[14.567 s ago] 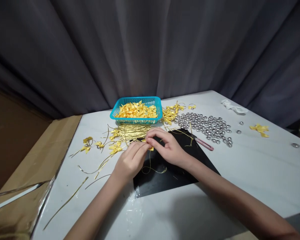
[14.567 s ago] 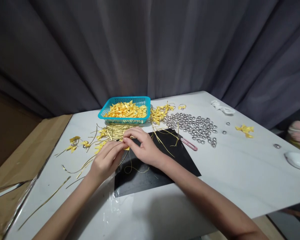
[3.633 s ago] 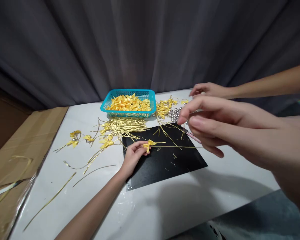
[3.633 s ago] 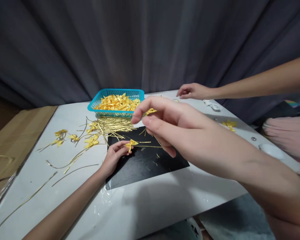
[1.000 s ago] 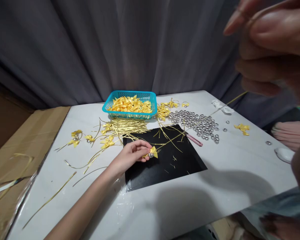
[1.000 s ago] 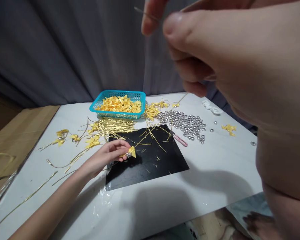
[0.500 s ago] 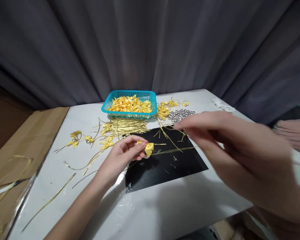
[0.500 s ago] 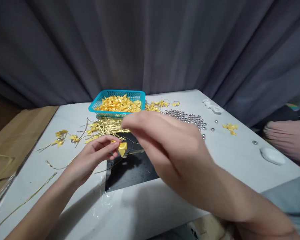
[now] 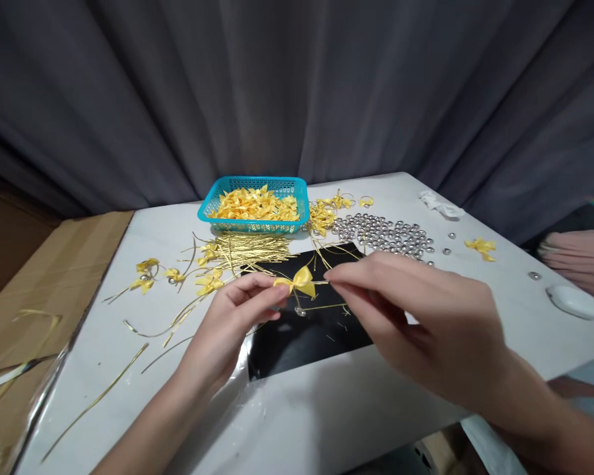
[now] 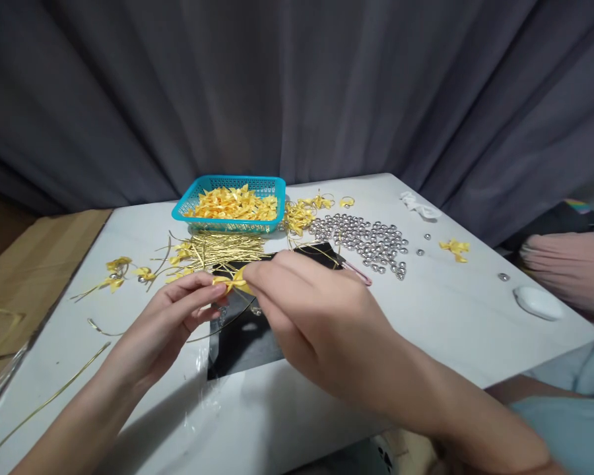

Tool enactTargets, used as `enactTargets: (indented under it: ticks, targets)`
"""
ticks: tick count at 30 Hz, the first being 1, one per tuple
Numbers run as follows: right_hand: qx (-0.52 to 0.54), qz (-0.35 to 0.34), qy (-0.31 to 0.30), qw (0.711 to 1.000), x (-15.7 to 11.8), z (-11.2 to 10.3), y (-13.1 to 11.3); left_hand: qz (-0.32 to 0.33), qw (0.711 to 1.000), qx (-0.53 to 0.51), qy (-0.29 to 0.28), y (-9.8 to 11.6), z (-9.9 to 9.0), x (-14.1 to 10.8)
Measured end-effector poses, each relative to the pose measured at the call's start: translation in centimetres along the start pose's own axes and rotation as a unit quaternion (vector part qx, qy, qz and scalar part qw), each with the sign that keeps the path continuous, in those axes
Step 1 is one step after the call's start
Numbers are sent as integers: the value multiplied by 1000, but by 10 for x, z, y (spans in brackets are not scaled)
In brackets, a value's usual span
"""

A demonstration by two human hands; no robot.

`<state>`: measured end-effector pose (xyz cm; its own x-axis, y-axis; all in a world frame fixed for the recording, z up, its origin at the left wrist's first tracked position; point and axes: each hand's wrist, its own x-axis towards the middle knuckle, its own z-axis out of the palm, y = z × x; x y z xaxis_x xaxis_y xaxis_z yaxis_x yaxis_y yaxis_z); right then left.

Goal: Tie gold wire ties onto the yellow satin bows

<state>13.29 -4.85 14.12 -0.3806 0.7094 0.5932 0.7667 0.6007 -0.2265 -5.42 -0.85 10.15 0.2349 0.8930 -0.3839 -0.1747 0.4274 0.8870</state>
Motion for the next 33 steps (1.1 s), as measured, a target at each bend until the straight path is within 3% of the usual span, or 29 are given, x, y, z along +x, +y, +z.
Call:
enactTargets:
  ticks: [7,21,33]
  targets:
    - [-31,-47,-25,998,2,4,2,16,999,-26,18,4,2,-9]
    - [-22,-41,-26,999,7,15,-3,45,998,-16,48,7,5,-14]
    - [-18,-49,-17,998,6,15,0,46,998,-20,39,4,4,-13]
